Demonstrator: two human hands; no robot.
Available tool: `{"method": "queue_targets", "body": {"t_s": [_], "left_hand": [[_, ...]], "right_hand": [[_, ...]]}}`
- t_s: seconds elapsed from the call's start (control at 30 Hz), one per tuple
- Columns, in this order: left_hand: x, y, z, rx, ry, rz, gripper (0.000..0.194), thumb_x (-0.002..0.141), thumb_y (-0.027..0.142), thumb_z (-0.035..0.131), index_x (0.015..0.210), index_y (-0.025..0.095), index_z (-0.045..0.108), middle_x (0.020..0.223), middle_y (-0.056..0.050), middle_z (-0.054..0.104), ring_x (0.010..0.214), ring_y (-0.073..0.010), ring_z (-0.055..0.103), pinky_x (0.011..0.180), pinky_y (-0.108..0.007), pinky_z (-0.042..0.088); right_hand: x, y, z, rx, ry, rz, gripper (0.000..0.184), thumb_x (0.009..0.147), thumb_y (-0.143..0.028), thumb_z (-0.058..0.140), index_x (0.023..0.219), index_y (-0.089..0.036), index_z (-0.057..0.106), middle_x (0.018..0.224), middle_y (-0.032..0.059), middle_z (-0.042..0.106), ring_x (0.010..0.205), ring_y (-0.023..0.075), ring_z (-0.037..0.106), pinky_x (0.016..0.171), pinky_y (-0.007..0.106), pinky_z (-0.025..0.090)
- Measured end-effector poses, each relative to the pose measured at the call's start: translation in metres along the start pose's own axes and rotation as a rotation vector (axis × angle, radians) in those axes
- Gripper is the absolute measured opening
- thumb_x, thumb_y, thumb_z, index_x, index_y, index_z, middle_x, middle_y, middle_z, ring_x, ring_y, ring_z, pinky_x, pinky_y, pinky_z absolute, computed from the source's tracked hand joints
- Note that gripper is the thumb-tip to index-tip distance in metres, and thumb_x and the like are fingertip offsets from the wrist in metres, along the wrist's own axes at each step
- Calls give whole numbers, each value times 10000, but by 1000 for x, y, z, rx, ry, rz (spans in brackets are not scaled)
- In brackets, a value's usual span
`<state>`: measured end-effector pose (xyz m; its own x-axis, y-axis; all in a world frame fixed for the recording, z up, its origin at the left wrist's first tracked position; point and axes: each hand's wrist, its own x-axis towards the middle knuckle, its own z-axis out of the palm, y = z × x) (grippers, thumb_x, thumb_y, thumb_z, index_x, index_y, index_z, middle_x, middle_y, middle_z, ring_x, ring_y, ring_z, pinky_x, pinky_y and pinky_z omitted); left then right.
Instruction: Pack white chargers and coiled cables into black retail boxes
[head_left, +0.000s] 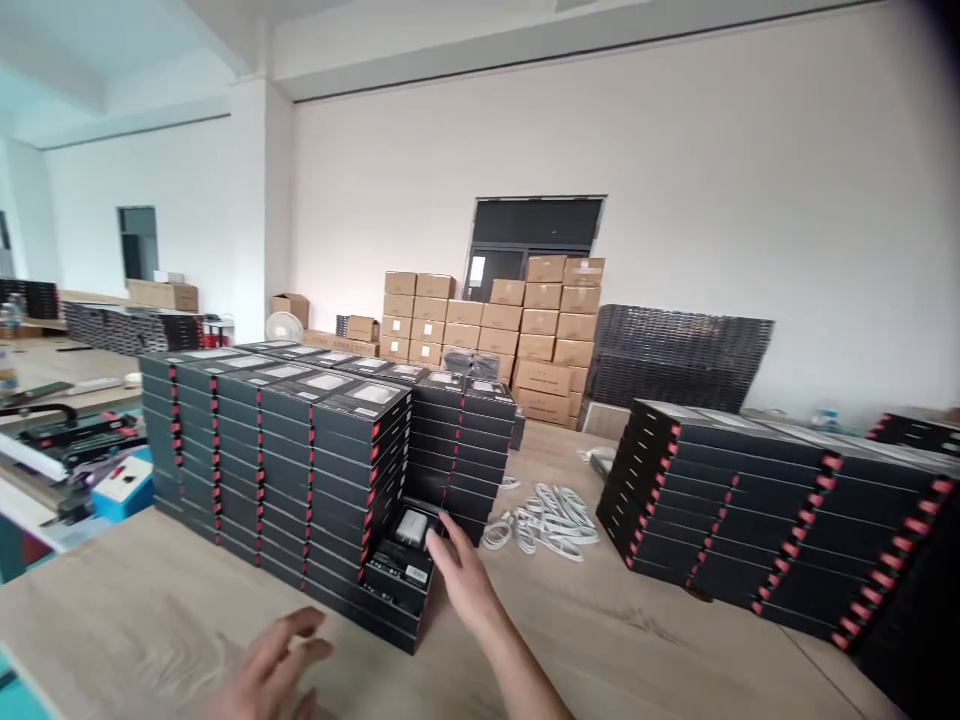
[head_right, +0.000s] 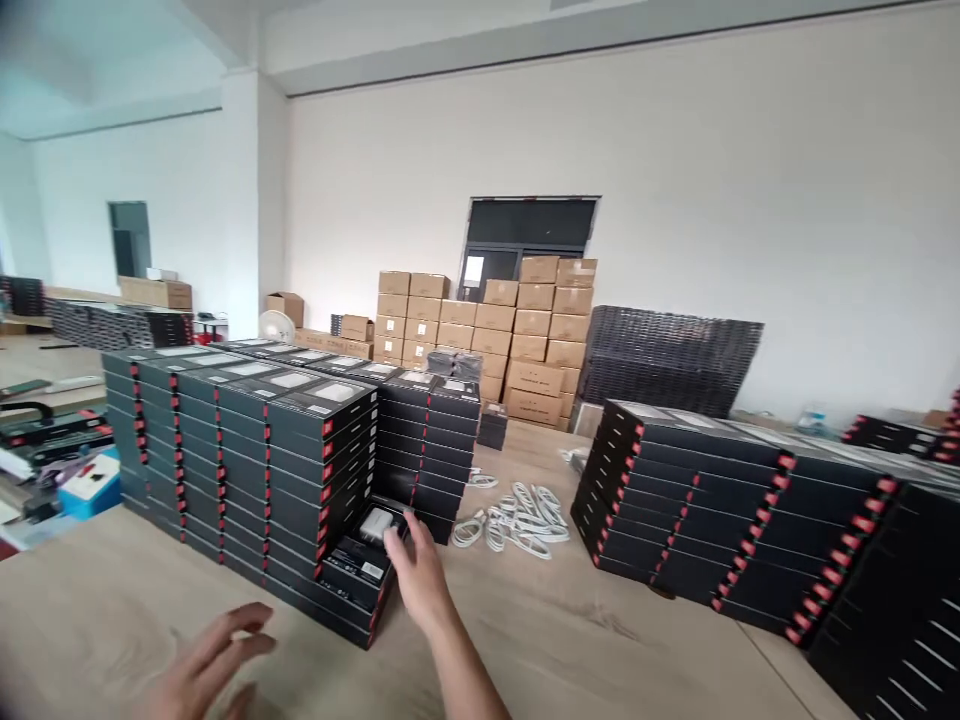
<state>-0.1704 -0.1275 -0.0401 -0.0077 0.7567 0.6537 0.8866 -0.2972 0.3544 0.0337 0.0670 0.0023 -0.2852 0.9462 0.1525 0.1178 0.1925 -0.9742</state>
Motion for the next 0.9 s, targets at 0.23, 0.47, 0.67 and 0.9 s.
{"method": "queue_targets", "body": {"t_s": [0.23, 0.47, 0.67, 0.9], "left_hand": [[-17, -37, -11, 104, -162, -373, 265, 838, 308, 508, 1068, 289, 637, 1359, -55, 540, 1209, -277, 534, 1021, -487, 437], [-8, -27, -12, 126, -183, -401, 234, 800, 212, 498, 974, 219, 655, 1289, -106, 579, 1179, -275, 541, 1011, -471, 409], [-7, -26, -20, 129, -214, -416, 257, 755, 191, 537, 988, 181, 643, 1255, -123, 587, 1185, -282, 531, 1009, -454, 395], [-13, -36, -27, 18, -201, -457, 125, 794, 173, 555, 877, 178, 648, 1269, -115, 564, 1181, -256, 527, 1030, -411, 387]], "right_hand": [[-48, 2, 5, -525, -134, -305, 784, 739, -262, 686, 1446, -292, 350, 1424, 79, 505, 1245, 288, 530, 995, 418, 454], [-49, 9, 14, -847, -66, -450, 580, 864, -350, 561, 1416, -251, 414, 1210, 127, 666, 966, 324, 684, 748, 394, 537], [-71, -1, 10, -734, 14, -286, 771, 897, -468, 464, 1520, -202, 95, 1349, 167, 558, 1065, 320, 649, 798, 402, 522], [-124, 25, -57, -804, 131, -141, 618, 898, -500, 379, 1442, -214, 316, 1391, 136, 495, 1122, 284, 596, 891, 427, 496]]}}
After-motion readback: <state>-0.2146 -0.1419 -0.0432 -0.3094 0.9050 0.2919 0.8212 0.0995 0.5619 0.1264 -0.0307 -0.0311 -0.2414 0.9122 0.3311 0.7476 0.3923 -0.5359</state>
